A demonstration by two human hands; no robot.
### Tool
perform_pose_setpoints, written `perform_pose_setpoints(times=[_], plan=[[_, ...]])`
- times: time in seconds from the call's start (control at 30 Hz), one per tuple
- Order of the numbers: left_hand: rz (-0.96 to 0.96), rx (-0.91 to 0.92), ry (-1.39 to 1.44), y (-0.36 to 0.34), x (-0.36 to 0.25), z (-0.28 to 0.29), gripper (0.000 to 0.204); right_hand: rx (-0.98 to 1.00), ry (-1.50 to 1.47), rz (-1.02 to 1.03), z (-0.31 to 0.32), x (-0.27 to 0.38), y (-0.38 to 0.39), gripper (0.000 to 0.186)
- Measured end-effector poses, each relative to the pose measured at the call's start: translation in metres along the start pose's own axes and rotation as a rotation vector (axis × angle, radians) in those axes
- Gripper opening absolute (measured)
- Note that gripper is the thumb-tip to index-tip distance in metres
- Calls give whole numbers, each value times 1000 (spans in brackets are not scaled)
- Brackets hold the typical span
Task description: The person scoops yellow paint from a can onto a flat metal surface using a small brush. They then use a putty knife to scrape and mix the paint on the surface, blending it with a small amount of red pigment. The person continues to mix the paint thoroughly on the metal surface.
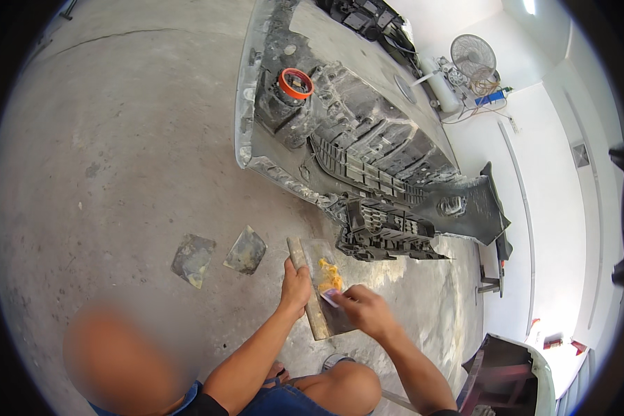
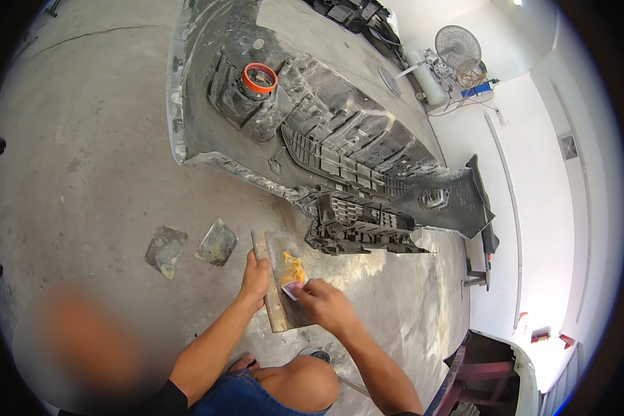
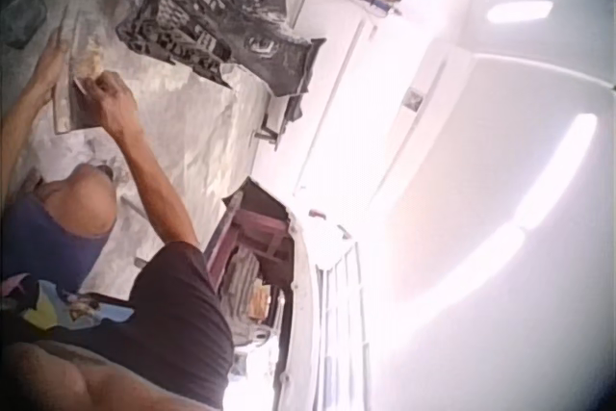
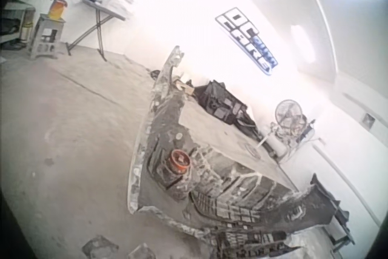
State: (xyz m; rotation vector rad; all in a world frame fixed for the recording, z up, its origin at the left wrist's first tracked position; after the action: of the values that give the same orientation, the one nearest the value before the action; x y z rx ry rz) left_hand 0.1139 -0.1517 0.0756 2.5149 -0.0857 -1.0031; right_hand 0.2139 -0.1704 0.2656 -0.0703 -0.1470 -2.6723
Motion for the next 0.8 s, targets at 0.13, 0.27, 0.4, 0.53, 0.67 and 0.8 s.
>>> perform_pose_setpoints(times=[0.13, 0.27, 0.4, 0.53, 0.67, 0.8], plan=[[-63, -5, -62, -3, 0, 0, 46, 20, 25, 42, 0, 1, 3, 38], [-241, 8, -132, 7, -1, -2, 48, -145, -172, -217, 5, -26, 6, 26], [-449, 84, -39, 31, -1, -9, 54, -133, -807, -888, -23, -73, 31, 14], [-660, 173, -95, 53, 8, -17, 55, -138, -1456, -1204, -82, -81, 57, 14], [-983, 286, -473, 63, 11, -17, 48, -202, -1694, -1116, -99, -77, 41, 13], [-891, 385, -496, 53, 3, -11, 53, -162, -1515, -947, -59, -68, 6, 15]])
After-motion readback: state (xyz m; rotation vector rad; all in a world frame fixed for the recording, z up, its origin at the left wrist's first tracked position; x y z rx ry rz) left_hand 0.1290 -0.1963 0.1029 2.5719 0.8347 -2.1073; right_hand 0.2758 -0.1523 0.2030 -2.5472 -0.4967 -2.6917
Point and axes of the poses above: each hand's wrist, its own y-axis away from the middle knuckle, its own z-axis out of the back of the hand, x = y × z, the point moved 4 cm from there along -y, towards the middle knuckle, and after that the axes turned 12 degrees about -z, right-handed, at the moved point
